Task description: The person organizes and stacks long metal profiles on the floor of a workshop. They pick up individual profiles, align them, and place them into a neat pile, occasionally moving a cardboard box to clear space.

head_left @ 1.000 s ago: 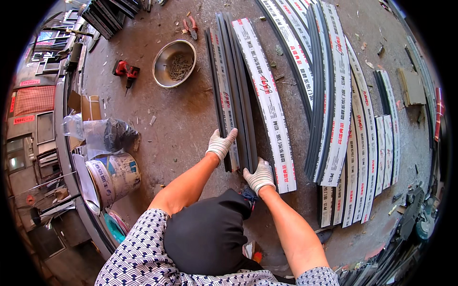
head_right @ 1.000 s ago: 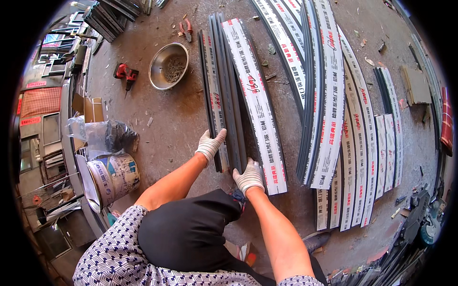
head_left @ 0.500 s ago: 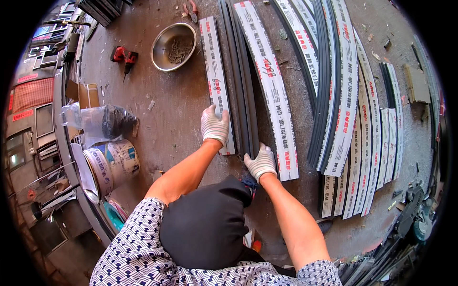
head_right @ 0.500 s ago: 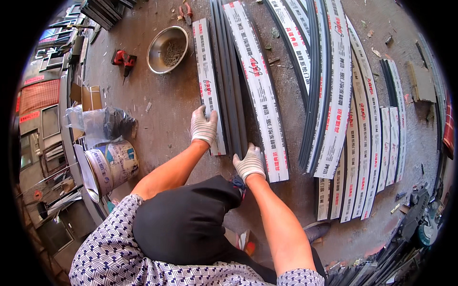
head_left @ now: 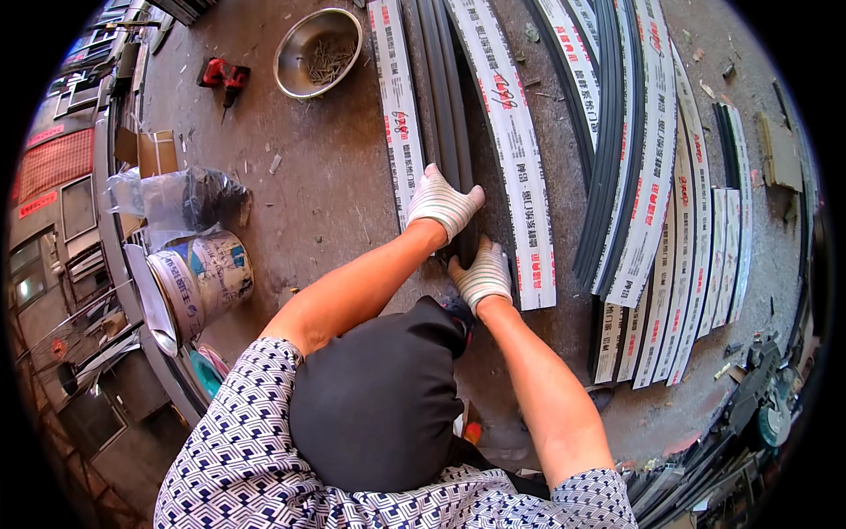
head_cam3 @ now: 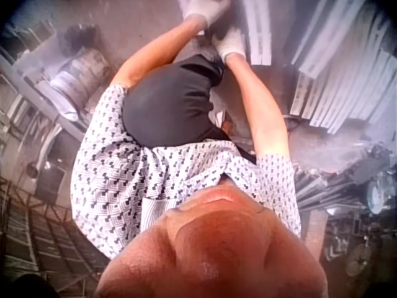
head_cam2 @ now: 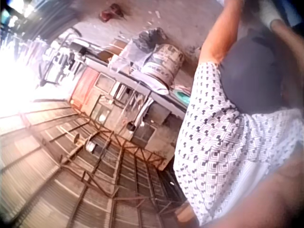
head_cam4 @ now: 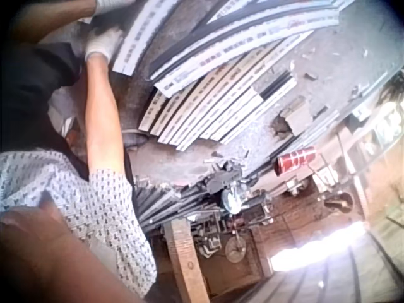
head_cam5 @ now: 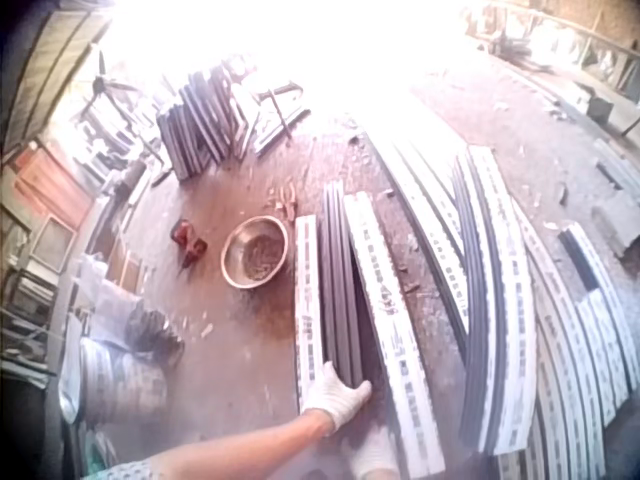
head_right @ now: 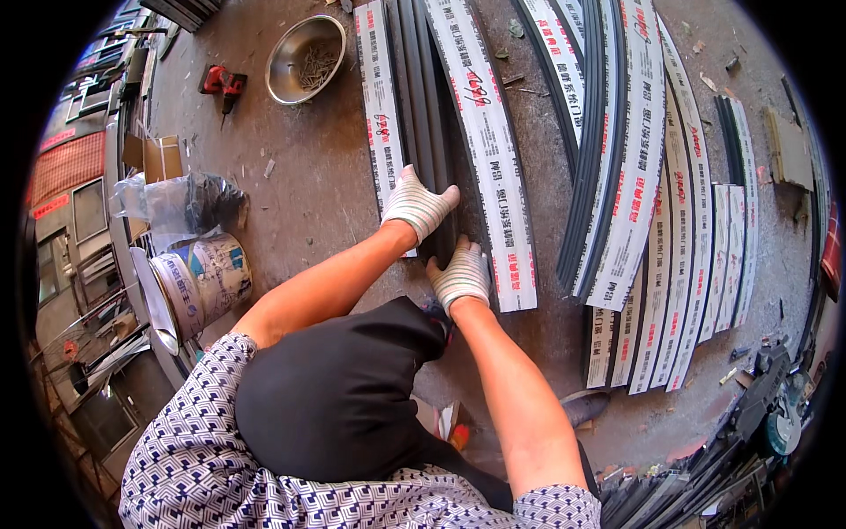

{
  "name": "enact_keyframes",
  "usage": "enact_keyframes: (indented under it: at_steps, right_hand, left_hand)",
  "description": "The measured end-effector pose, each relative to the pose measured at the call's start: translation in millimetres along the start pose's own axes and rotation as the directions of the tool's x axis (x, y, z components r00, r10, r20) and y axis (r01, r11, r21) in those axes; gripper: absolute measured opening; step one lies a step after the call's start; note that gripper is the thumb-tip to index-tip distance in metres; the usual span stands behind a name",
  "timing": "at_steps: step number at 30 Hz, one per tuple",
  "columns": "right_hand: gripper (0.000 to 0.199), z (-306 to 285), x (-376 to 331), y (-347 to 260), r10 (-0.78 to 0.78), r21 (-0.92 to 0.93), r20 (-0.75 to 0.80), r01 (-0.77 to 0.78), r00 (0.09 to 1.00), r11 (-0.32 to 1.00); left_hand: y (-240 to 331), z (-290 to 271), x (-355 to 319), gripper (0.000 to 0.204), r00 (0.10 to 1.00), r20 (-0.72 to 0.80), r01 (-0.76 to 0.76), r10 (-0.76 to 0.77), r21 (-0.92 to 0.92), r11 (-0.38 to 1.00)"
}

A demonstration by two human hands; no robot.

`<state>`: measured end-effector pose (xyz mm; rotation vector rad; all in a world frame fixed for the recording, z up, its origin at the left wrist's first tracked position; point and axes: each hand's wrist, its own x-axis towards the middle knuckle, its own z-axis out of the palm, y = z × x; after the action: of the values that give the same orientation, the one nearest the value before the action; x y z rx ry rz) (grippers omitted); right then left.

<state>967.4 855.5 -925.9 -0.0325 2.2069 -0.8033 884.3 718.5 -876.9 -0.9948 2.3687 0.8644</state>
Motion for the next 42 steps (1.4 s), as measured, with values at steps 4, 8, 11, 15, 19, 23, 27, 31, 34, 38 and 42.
enact_keyframes:
  at_steps: [4,8,11,15,19,23,27,31,34,38,42]
  right_hand:
    - [0.087,0.7,-11.3,8.1,-0.074,0.027,-0.018,0.074,0.997,0.997]
    - [0.085,-0.2,-31.9,15.8,-0.104,0.093,-0.041,0.108,0.994,0.99]
    - [0.081,1.7,-47.0,23.2,-0.115,0.128,-0.067,0.123,0.991,0.984]
    - [0.075,-0.1,-54.6,37.1,-0.072,0.172,-0.076,0.084,0.994,0.982]
    - [0.071,-0.7,-61.9,42.3,-0.099,0.182,-0.06,0.108,0.993,0.977]
    - [0.068,4.2,-60.5,48.0,-0.114,0.146,-0.063,0.122,0.991,0.982]
    - [0.067,4.2,-58.6,47.4,-0.09,0.148,-0.058,0.097,0.994,0.984]
    - [0.066,5.1,-58.9,47.5,-0.091,0.135,-0.051,0.097,0.995,0.986]
    - [0.066,4.1,-58.9,46.1,-0.084,0.143,-0.048,0.09,0.995,0.986]
    - [0.066,2.3,-59.6,43.9,-0.065,0.161,-0.057,0.074,0.996,0.984]
    - [0.065,2.4,-58.5,43.0,-0.065,0.17,-0.059,0.075,0.996,0.983]
  left_hand:
    - [0.9,-1.0,3.4,0.091,0.997,0.042,0.071,-0.07,-0.003,0.998]
    - [-2.9,1.3,4.8,0.086,0.997,0.027,0.073,-0.071,-0.071,0.995]
    - [-28.4,12.1,18.3,0.08,0.999,-0.019,0.037,-0.041,-0.166,0.985]
    - [-40.3,8.8,21.3,0.071,0.999,0.044,0.006,0.01,-0.353,0.936]
    - [-72.9,6.0,27.8,0.06,0.988,0.126,0.019,0.087,-0.663,0.748]
    - [-86.6,2.0,32.0,0.047,0.967,0.24,0.158,0.08,-0.82,0.55]
    - [-85.1,-1.5,29.3,0.043,0.954,0.281,0.19,0.108,-0.84,0.508]
    - [-84.7,0.3,29.3,0.042,0.957,0.266,0.173,0.113,-0.841,0.513]
    - [-84.3,0.3,30.1,0.045,0.957,0.271,0.183,0.107,-0.845,0.502]
    - [-81.2,1.0,29.7,0.048,0.961,0.259,0.175,0.097,-0.84,0.513]
    - [-80.2,4.5,32.1,0.058,0.972,0.218,0.122,0.084,-0.78,0.614]
